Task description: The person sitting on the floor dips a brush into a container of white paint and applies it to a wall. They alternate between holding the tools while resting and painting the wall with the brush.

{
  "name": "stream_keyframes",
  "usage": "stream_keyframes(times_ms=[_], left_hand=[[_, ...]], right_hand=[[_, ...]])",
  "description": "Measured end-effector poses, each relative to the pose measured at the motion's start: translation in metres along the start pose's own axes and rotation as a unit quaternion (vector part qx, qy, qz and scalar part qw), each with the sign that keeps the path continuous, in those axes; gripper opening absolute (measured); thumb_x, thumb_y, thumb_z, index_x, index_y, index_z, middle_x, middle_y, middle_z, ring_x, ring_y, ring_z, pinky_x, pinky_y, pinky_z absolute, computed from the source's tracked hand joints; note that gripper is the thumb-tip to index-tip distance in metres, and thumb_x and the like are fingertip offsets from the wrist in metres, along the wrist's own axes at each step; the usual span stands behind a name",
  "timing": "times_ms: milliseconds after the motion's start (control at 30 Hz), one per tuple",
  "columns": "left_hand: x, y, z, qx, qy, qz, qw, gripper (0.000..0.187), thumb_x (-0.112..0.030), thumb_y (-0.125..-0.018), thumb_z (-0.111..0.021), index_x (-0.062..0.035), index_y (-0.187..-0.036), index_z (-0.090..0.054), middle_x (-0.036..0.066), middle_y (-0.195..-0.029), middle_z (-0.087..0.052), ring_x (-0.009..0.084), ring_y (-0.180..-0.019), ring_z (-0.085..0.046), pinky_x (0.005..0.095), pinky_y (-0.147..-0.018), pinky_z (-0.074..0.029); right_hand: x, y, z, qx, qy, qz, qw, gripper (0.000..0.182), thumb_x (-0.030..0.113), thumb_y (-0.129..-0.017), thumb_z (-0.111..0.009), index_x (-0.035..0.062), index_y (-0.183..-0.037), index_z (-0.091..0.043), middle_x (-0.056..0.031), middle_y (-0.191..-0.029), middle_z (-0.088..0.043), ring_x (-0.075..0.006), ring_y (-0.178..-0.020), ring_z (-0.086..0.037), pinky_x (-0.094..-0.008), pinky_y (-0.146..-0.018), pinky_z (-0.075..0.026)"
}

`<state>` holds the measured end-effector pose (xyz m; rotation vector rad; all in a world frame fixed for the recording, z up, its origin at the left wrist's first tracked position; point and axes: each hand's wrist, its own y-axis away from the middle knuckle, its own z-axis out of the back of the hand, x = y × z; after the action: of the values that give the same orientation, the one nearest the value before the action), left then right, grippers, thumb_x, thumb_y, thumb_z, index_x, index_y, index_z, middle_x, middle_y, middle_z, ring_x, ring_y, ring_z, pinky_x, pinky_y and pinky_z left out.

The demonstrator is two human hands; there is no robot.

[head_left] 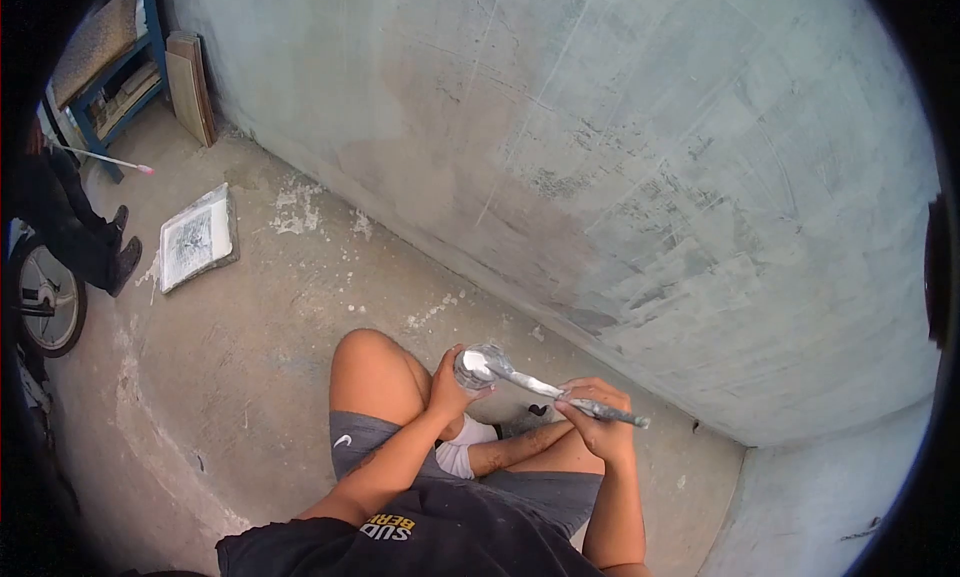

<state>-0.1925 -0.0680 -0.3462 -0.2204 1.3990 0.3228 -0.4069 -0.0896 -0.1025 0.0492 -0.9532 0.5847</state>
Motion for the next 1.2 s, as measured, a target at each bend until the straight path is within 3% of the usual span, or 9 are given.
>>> stream_keyframes(times_ms=[100,267,467,600,667,733,833,1033,1200], left_hand=[[0.007,-0.001,-0.005,-0.008,-0.001,-0.016,1.0,0.101,-0.027,-0.053,-0.099,-0.0014,-0.136,-0.048,0.021,-0.128,-0.061,0.0351,-0.118,-0.061,0.0407,-0.099,-0.051],[-0.001,0.004,-0.001,0.009,-0.054,-0.05,0.997,0.099,-0.032,-0.052,-0.099,-0.0033,-0.134,-0.051,0.02,-0.129,-0.059,0.0371,-0.118,-0.06,0.0425,-0.099,-0.05],[-0.005,0.005,0.0,0.02,-0.001,-0.06,0.998,0.094,-0.034,-0.054,-0.098,-0.0043,-0.131,-0.053,0.019,-0.125,-0.061,0.0363,-0.116,-0.062,0.0424,-0.098,-0.051],[-0.015,0.008,0.004,0.028,-0.048,-0.079,0.995,0.091,-0.03,-0.054,-0.099,-0.0051,-0.13,-0.053,0.017,-0.124,-0.062,0.0345,-0.113,-0.063,0.0423,-0.096,-0.052],[-0.01,0.008,0.001,0.038,-0.014,-0.087,0.995,0.092,-0.031,-0.054,-0.099,-0.0051,-0.13,-0.053,0.016,-0.123,-0.062,0.0342,-0.114,-0.063,0.0419,-0.097,-0.052],[-0.004,0.007,0.001,0.031,-0.021,-0.075,0.996,0.092,-0.03,-0.054,-0.099,-0.0052,-0.13,-0.053,0.016,-0.123,-0.062,0.034,-0.114,-0.063,0.0414,-0.097,-0.052],[-0.004,0.006,0.002,0.036,-0.022,-0.058,0.997,0.094,-0.03,-0.054,-0.099,-0.0048,-0.131,-0.052,0.016,-0.123,-0.062,0.0339,-0.113,-0.063,0.0413,-0.097,-0.052],[-0.013,0.008,0.003,0.041,-0.004,-0.036,0.998,0.095,-0.032,-0.054,-0.1,-0.0044,-0.131,-0.052,0.017,-0.122,-0.064,0.0318,-0.114,-0.064,0.0401,-0.096,-0.052],[0.006,0.005,-0.003,0.031,-0.006,-0.035,0.999,0.096,-0.032,-0.053,-0.1,-0.0036,-0.131,-0.052,0.018,-0.121,-0.065,0.031,-0.112,-0.065,0.0393,-0.096,-0.052]], right_hand=[[-0.016,0.002,-0.01,-0.074,0.016,-0.047,0.996,0.013,0.001,-0.079,-0.08,-0.0005,-0.09,-0.073,-0.012,-0.089,-0.074,-0.0205,-0.08,-0.07,-0.0305,-0.071,-0.055],[-0.036,0.008,-0.024,-0.182,-0.164,-0.222,0.944,0.019,0.003,-0.081,-0.081,0.0012,-0.093,-0.067,-0.005,-0.082,-0.068,-0.0118,-0.078,-0.065,-0.0262,-0.066,-0.05],[-0.036,0.013,-0.013,-0.152,-0.085,-0.216,0.961,0.025,0.004,-0.075,-0.086,0.0035,-0.089,-0.065,-0.0015,-0.079,-0.065,-0.0087,-0.071,-0.057,-0.0238,-0.063,-0.044],[-0.054,0.021,-0.016,-0.147,-0.038,-0.199,0.968,0.027,0.007,-0.08,-0.081,-0.0021,-0.103,-0.07,-0.0069,-0.087,-0.069,-0.0131,-0.074,-0.063,-0.0254,-0.066,-0.048],[-0.058,0.025,-0.014,-0.126,-0.072,-0.239,0.96,0.029,0.008,-0.085,-0.075,-0.0056,-0.11,-0.068,-0.011,-0.094,-0.071,-0.018,-0.08,-0.068,-0.0288,-0.073,-0.054],[-0.047,0.019,-0.016,-0.133,-0.29,-0.308,0.896,0.026,0.007,-0.088,-0.072,-0.0063,-0.11,-0.067,-0.0128,-0.098,-0.072,-0.0221,-0.086,-0.071,-0.0326,-0.081,-0.058],[-0.058,0.024,-0.016,-0.116,-0.311,-0.339,0.881,0.022,0.006,-0.091,-0.07,-0.0064,-0.109,-0.066,-0.0143,-0.1,-0.072,-0.025,-0.09,-0.073,-0.0343,-0.084,-0.06],[-0.034,0.014,-0.009,-0.053,-0.132,-0.261,0.955,0.016,0.006,-0.09,-0.073,-0.0059,-0.099,-0.067,-0.0132,-0.09,-0.073,-0.0205,-0.085,-0.073,-0.0297,-0.075,-0.06],[-0.04,0.015,-0.014,-0.089,-0.153,-0.263,0.948,0.018,0.008,-0.087,-0.077,-0.0037,-0.098,-0.068,-0.0107,-0.084,-0.073,-0.0169,-0.076,-0.071,-0.0274,-0.071,-0.057]])
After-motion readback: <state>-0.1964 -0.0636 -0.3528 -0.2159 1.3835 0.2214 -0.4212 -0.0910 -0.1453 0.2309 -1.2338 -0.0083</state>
